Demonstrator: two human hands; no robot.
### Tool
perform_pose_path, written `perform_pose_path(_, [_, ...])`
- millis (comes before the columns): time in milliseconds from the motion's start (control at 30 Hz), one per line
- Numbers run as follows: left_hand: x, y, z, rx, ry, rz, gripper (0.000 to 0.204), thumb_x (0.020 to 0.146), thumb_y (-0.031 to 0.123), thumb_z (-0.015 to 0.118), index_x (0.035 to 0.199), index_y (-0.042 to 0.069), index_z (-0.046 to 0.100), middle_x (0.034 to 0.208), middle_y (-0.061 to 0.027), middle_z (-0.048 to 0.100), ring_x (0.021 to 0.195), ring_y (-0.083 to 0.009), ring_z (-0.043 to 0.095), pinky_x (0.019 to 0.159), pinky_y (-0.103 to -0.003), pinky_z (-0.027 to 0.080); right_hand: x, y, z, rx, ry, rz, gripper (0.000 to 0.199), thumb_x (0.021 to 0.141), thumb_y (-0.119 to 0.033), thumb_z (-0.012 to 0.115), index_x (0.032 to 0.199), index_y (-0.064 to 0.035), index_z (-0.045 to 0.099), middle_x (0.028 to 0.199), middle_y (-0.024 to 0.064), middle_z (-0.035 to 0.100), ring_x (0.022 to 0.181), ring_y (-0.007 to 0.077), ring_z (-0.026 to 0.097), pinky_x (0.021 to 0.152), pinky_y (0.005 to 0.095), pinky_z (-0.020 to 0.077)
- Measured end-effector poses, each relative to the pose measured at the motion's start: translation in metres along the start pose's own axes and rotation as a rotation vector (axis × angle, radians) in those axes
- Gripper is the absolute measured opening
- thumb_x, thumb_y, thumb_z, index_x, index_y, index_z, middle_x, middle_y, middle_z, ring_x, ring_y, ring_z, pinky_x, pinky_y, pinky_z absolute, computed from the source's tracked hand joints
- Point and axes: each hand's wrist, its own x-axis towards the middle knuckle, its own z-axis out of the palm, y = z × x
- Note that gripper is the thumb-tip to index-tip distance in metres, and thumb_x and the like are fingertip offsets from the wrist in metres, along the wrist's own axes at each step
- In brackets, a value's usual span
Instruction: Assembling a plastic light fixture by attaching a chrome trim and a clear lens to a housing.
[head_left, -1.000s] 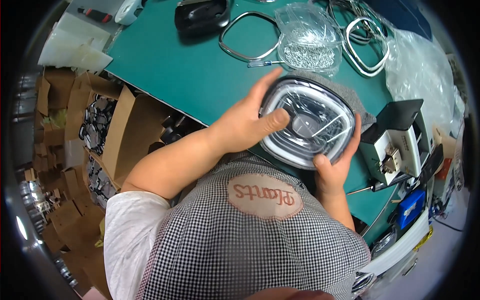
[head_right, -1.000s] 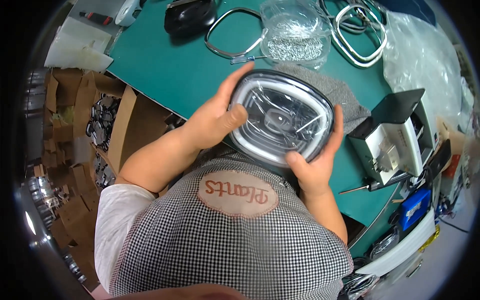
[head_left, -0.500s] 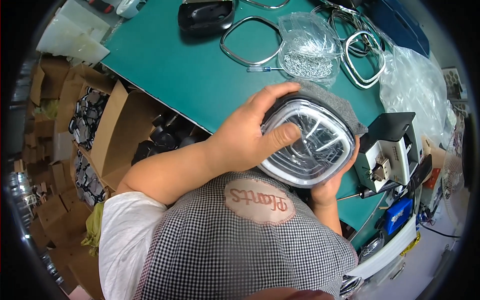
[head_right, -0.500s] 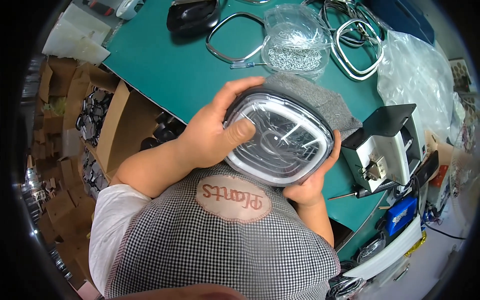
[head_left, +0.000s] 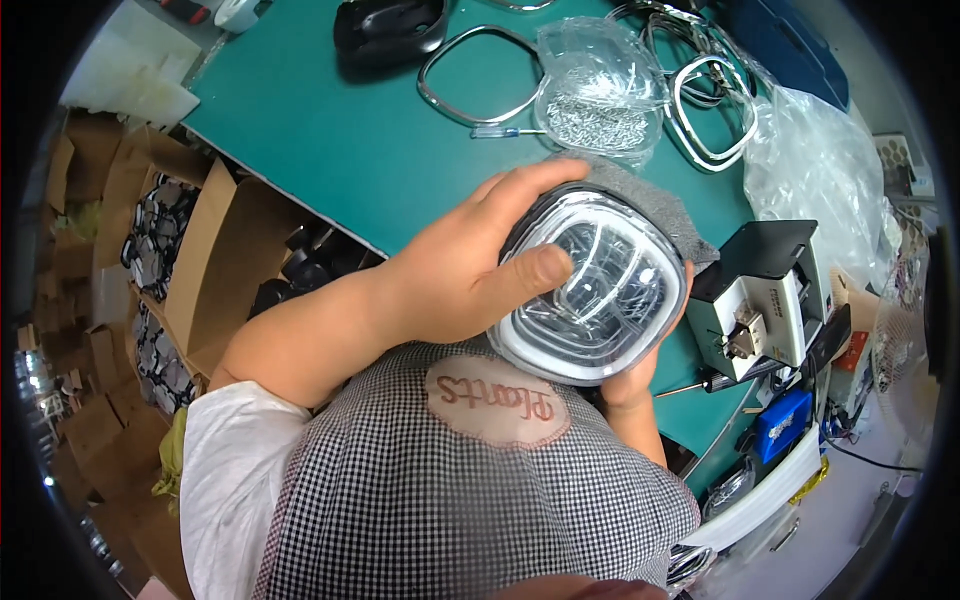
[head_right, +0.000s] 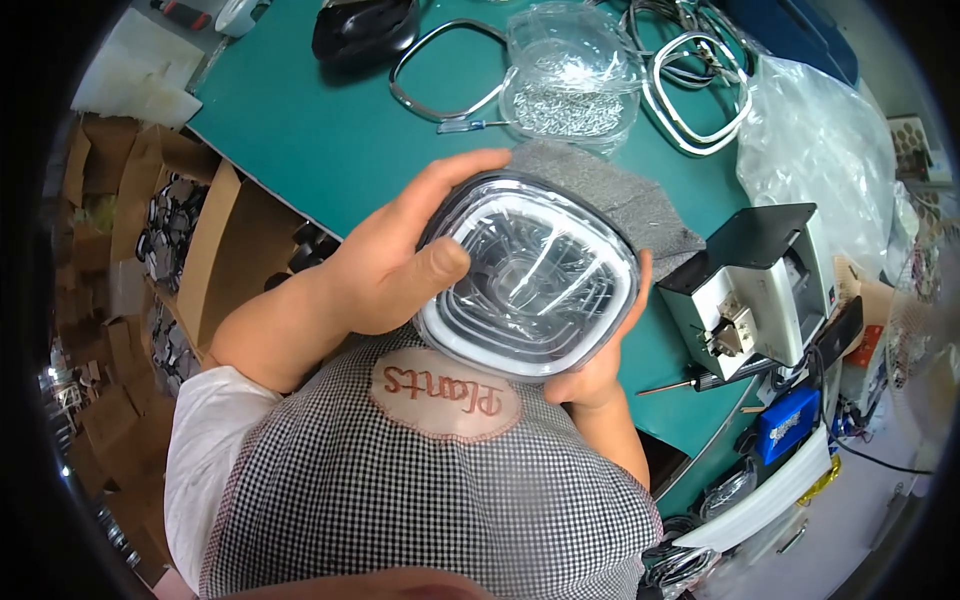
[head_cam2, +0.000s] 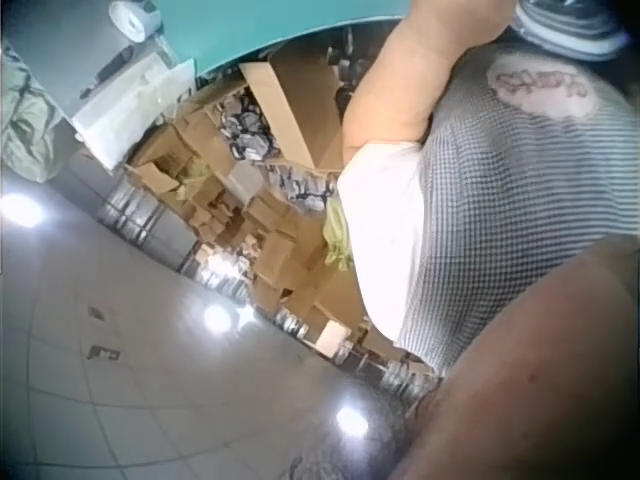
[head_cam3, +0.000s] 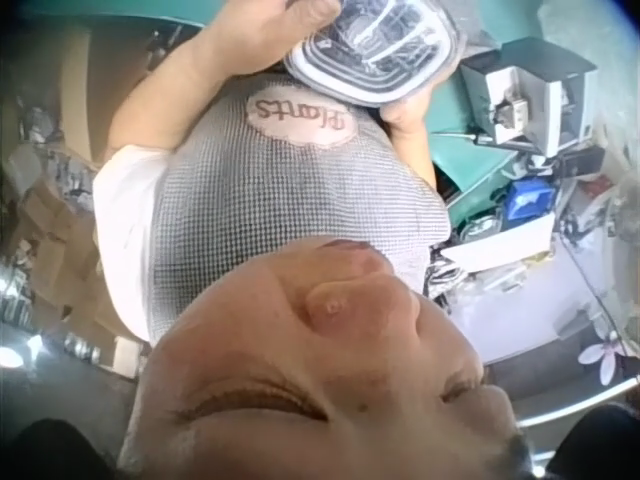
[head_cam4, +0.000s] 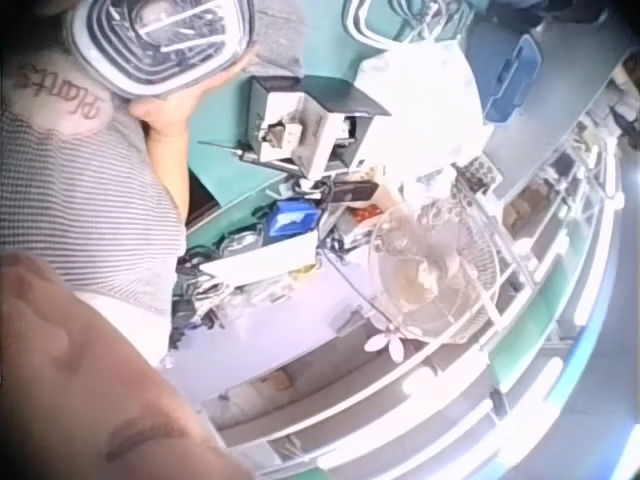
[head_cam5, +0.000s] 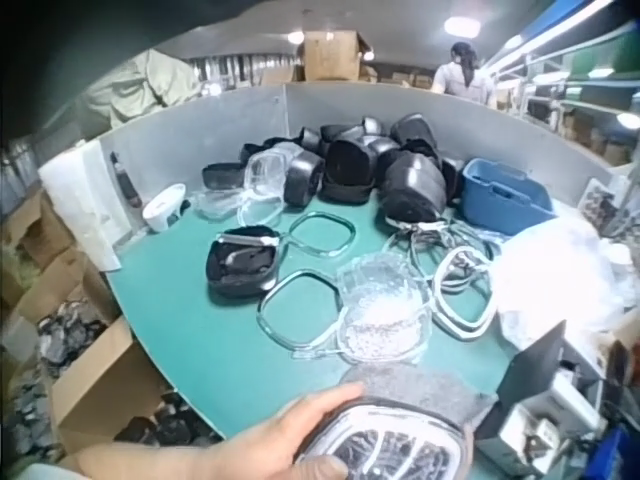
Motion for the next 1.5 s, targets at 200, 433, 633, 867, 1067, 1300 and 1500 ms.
perform_pose_path(200, [0.003, 0.001, -0.004, 0.193, 0.052, 0.012, 0.057, 0.103, 0.041, 0.047, 0.143, 0.001, 0.041, 0.124, -0.0154, 0.06, 0.114, -0.0251, 0.06, 0.098, -0.035, 0.046, -0.002, 0.009, -0.002, 0.005, -0.044, -0.042, 0.162, 0.044, -0.065, 0.091, 0.154, -0.0092, -0.016, 0.154, 0.0176, 0.028, 0.14, 0.0339, 0.034, 0.117, 0.0503, 0.0258])
perform_pose_path(433, [0.001, -0.003, -0.002, -0.032, -0.055, -0.087, 0.103, 0.081, 0.049, 0.076, 0.154, 0.002, 0.021, 0.138, -0.0192, 0.05, 0.128, -0.0293, 0.05, 0.107, -0.039, 0.039, 0.0, 0.012, -0.007, 0.15, 0.033, 0.111, 0.118, 0.063, -0.066, 0.08, 0.145, 0.0038, 0.034, 0.137, 0.0186, 0.052, 0.122, 0.0295, 0.056, 0.103, 0.0417, 0.0477])
perform_pose_path(633, [-0.001, -0.007, 0.008, 0.098, -0.052, -0.123, 0.12, 0.071, 0.052, 0.08, 0.156, 0.005, 0.009, 0.148, -0.0331, 0.028, 0.138, -0.0463, 0.034, 0.113, -0.047, 0.033, -0.001, 0.015, -0.012, 0.203, -0.035, 0.229, 0.109, 0.072, -0.072, 0.069, 0.145, 0.0026, 0.037, 0.136, 0.0173, 0.054, 0.124, 0.0286, 0.055, 0.106, 0.0426, 0.0449])
perform_pose_path(867, [-0.004, -0.017, 0.009, -0.131, -0.082, -0.09, 0.104, 0.083, 0.034, 0.071, 0.155, -0.001, 0.003, 0.148, -0.0241, 0.034, 0.138, -0.0328, 0.037, 0.115, -0.044, 0.028, 0.007, 0.017, -0.015, 0.138, -0.039, 0.079, 0.11, 0.071, -0.064, 0.073, 0.148, 0.0013, 0.03, 0.143, 0.0173, 0.047, 0.129, 0.0299, 0.051, 0.109, 0.0441, 0.0419])
perform_pose_path(1067, [0.002, 0.001, 0.01, -0.564, -0.028, -0.246, 0.082, 0.092, 0.022, 0.057, 0.154, -0.002, 0.009, 0.148, -0.0221, 0.035, 0.138, -0.0296, 0.036, 0.116, -0.041, 0.027, 0.015, 0.007, -0.009, 0.157, -0.002, 0.039, 0.117, 0.067, -0.055, 0.079, 0.154, -0.0064, 0.018, 0.147, 0.0179, 0.039, 0.132, 0.0307, 0.046, 0.11, 0.0448, 0.0397])
perform_pose_path(1300, [-0.006, -0.014, 0.015, -0.21, -0.033, -0.043, 0.071, 0.097, 0.021, 0.048, 0.154, -0.002, 0.012, 0.148, -0.0207, 0.036, 0.138, -0.0286, 0.036, 0.115, -0.04, 0.028, 0.014, -0.005, -0.006, 0.138, 0.055, 0.031, 0.138, 0.055, -0.051, 0.09, 0.157, -0.0106, 0.006, 0.151, 0.0168, 0.031, 0.139, 0.0335, 0.034, 0.116, 0.0488, 0.0267])
perform_pose_path(1500, [-0.005, -0.014, 0.015, -0.297, 0.03, -0.053, 0.072, 0.098, 0.031, 0.054, 0.152, -0.001, 0.018, 0.143, -0.0206, 0.04, 0.133, -0.0277, 0.041, 0.113, -0.04, 0.031, 0.011, -0.003, -0.008, 0.083, 0.027, -0.065, 0.141, 0.057, -0.049, 0.093, 0.156, -0.0079, 0.001, 0.149, 0.0196, 0.035, 0.136, 0.0327, 0.039, 0.113, 0.0471, 0.0319])
